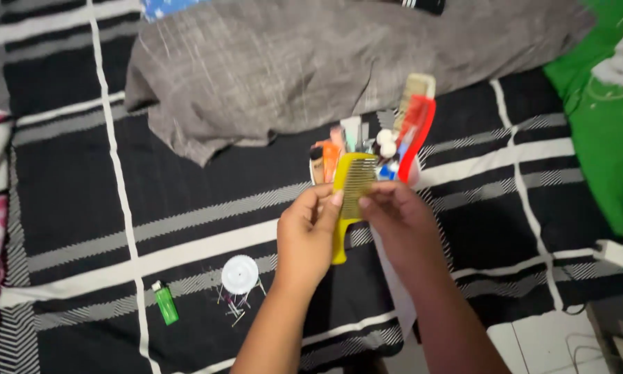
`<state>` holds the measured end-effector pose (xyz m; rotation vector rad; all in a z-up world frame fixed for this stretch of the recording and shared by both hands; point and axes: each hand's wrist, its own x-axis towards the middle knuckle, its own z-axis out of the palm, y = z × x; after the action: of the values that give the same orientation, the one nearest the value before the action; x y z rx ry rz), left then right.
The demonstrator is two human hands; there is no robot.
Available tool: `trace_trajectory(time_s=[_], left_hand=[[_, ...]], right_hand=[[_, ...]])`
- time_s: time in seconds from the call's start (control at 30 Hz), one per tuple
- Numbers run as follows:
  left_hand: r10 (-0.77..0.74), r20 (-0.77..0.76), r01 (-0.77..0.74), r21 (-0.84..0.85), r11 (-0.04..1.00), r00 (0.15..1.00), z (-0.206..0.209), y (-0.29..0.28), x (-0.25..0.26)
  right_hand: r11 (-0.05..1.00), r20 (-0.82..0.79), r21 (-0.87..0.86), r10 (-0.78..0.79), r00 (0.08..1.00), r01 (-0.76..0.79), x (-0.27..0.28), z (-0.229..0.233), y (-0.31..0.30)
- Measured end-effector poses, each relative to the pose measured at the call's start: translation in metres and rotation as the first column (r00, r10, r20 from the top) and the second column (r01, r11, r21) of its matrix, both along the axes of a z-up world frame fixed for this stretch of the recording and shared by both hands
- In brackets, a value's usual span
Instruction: Organizing various personal care and craft items on a bed into a storage container.
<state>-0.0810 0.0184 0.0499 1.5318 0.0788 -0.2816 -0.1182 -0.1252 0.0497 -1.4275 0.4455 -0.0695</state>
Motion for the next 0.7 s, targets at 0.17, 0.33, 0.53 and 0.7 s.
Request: trace_trajectory(time_s=[0.17,0.33,0.53,0.7], left_hand=[[-0.058,0.268,0.006,0.191,0.982,0.962,0.036,-0.031,0.026],[-0.094,0.397,0.025,0.174,0.984,0.913,0.048,-0.076,0.045],[-0.13,0.315,0.058,0.228,0.972,0.94,0.046,-0.12,0.061],[-0.118,0.242,0.057,0.245,0.968,0.963,0.022,-0.143,0.067]], right_hand=[[0.999,0.033,-0.013,-0.028,0.999,0.029,0.017,0.033,-0.042],[0.992,0.07,-0.118,-0.028,0.997,0.036,0.033,0.059,-0.082],[0.982,0.071,-0.176,-0.053,0.996,0.065,0.045,0.037,-0.127],[0.972,0.082,-0.221,-0.063,0.995,0.08,0.056,-0.007,-0.151]])
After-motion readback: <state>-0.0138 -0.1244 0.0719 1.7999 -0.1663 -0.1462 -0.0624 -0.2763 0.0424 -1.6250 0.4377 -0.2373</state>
